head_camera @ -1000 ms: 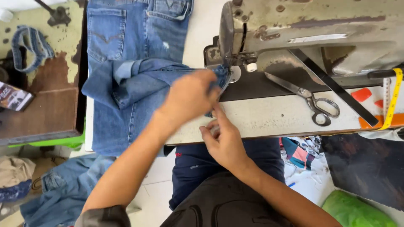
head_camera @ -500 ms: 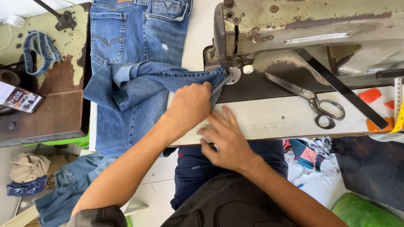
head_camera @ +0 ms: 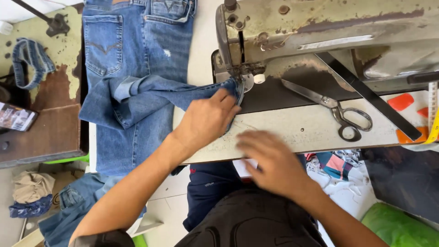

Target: Folding and aligning the hem of denim jeans to prepare for sewing on an industrial machine.

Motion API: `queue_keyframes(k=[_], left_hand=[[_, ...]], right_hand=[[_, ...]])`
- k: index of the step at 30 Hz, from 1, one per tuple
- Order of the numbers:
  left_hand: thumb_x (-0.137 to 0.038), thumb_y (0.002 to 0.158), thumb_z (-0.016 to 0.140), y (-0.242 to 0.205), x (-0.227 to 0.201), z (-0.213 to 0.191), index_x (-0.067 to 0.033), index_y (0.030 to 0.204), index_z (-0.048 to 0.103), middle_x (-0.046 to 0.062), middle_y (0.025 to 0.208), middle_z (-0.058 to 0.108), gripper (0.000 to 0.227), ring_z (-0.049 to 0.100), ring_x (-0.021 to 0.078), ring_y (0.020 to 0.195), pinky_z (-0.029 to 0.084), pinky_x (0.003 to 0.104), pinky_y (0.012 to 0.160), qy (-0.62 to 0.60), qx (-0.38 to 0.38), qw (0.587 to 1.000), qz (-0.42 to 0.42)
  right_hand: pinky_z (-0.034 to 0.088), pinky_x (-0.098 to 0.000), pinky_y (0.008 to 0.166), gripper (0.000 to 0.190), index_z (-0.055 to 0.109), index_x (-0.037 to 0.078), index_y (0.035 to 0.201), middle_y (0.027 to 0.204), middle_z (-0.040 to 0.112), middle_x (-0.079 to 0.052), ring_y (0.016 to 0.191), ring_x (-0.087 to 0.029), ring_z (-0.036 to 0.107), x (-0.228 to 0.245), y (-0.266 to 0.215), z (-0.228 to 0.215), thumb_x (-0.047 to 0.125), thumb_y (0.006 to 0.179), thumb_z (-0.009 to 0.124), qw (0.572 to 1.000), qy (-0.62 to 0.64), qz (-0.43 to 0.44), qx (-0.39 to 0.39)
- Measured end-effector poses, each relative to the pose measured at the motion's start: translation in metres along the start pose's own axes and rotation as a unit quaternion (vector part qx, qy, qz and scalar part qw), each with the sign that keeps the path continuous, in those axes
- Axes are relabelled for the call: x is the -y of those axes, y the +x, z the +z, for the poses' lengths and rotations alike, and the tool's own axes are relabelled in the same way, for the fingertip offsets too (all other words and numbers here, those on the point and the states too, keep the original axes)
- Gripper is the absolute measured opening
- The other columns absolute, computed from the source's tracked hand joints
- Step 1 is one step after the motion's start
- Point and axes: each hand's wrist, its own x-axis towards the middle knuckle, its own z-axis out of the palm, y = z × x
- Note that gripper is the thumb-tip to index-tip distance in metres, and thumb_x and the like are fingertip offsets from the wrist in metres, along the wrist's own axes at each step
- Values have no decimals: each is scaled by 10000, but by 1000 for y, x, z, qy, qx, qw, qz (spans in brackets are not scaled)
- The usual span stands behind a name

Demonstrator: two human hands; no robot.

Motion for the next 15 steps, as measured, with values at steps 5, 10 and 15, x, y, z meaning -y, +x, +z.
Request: queue_keyframes(k=[5, 10, 15], left_hand=[[-63, 965, 599, 27, 25, -6, -64, 1032, 725, 103, 1107, 664, 142, 675, 289, 820, 526, 363, 733, 149, -44, 960, 234], [-160, 996, 511, 27, 47, 6, -123, 930, 670, 48, 971, 597, 177, 581, 260, 813, 432, 352, 757, 81, -48, 956, 279], [-172, 1048, 415, 16, 51, 14, -101, 925, 624, 68, 934, 596, 252, 593, 271, 867, 435, 352, 858, -22, -78, 957, 280]], right_hand=[[504, -396, 937, 218, 735, 102, 1146, 1194, 694, -33, 1123, -261, 663, -39, 3, -6, 169, 948, 672, 984, -106, 81, -122], [497, -395, 862, 246, 736, 91, 1155, 1176, 680, -59, 1075, -279, 644, -46, 21, -4, 148, 922, 683, 983, -120, 70, -123], [482, -397, 835, 281, 718, 77, 1189, 1213, 654, -85, 1091, -295, 616, -48, 35, 0, 148, 922, 669, 982, -149, 55, -102]])
